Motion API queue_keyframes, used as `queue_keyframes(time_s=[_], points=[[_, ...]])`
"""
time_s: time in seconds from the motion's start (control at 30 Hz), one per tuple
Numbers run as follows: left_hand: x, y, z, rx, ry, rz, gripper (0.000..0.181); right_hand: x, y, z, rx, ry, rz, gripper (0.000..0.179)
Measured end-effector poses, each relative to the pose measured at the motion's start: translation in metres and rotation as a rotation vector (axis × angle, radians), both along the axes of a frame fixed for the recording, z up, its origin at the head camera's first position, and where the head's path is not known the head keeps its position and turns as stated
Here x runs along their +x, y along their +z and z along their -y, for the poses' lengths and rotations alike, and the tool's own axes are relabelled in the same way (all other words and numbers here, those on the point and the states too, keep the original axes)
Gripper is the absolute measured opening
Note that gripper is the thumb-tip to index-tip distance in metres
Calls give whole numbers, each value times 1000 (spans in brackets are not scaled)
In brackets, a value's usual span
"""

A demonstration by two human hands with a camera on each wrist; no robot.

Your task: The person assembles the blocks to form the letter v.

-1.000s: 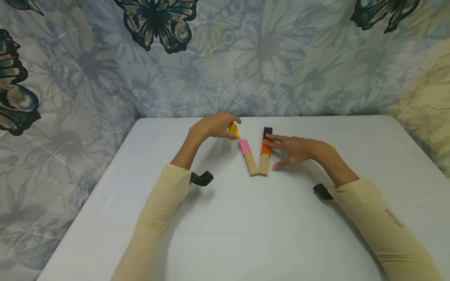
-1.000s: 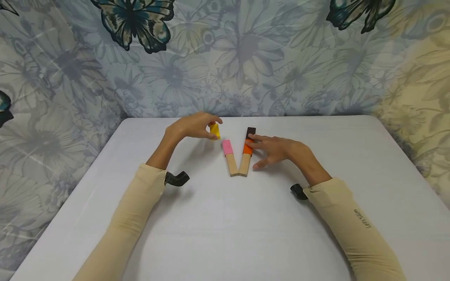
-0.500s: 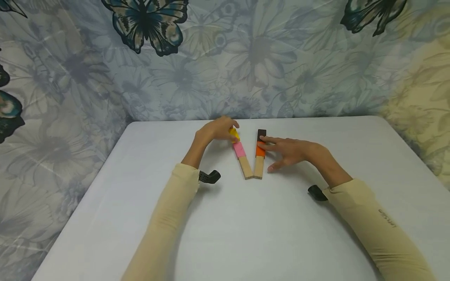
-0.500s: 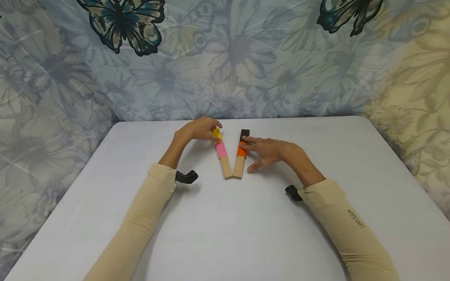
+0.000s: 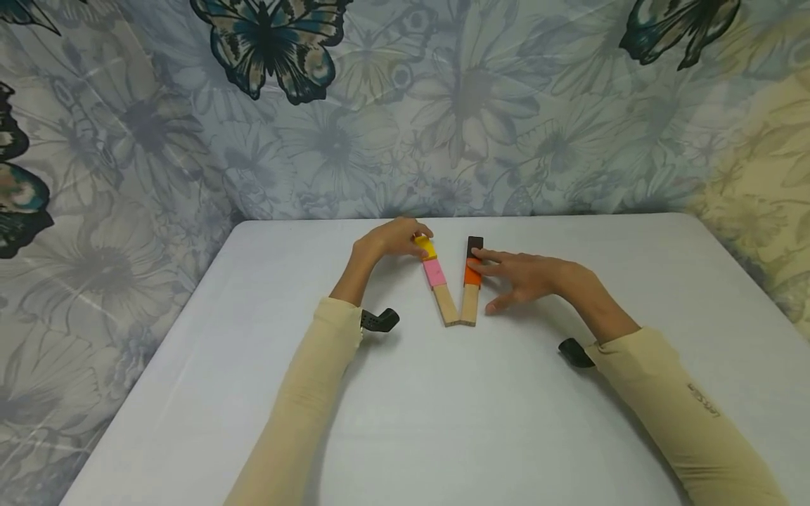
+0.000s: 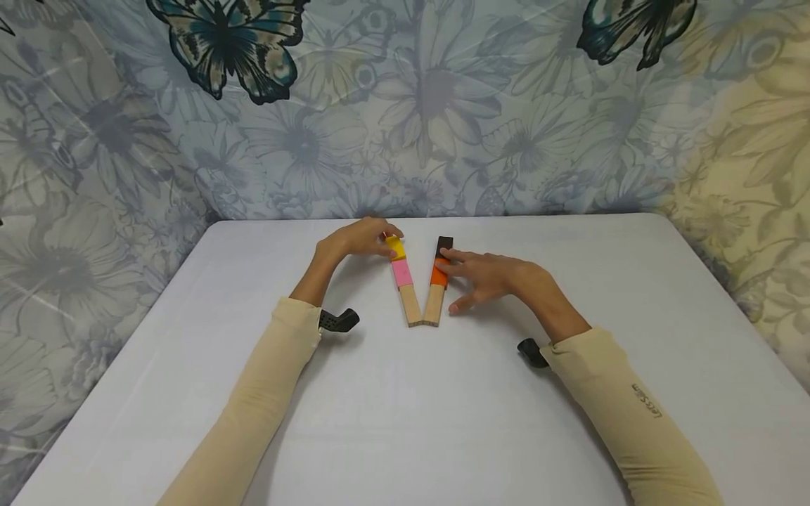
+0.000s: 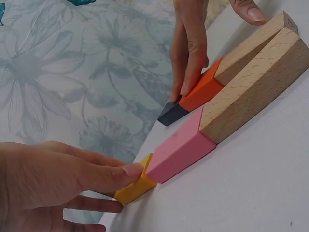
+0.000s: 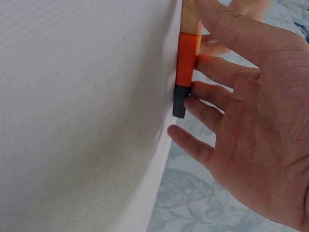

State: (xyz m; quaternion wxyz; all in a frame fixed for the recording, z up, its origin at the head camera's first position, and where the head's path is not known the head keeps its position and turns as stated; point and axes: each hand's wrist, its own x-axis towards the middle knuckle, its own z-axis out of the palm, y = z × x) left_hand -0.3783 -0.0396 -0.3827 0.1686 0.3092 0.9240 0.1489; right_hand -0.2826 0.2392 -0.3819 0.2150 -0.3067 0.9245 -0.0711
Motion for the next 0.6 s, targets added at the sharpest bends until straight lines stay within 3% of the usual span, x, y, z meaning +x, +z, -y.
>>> queue_keyframes(time_s=[0.3,0.6], points=[[2,2,3,-39,-74,0,45,0,-1,0,5,1,1,95],[2,2,1,-55,-58,12,44,0,0,1,0,1,-5,94]])
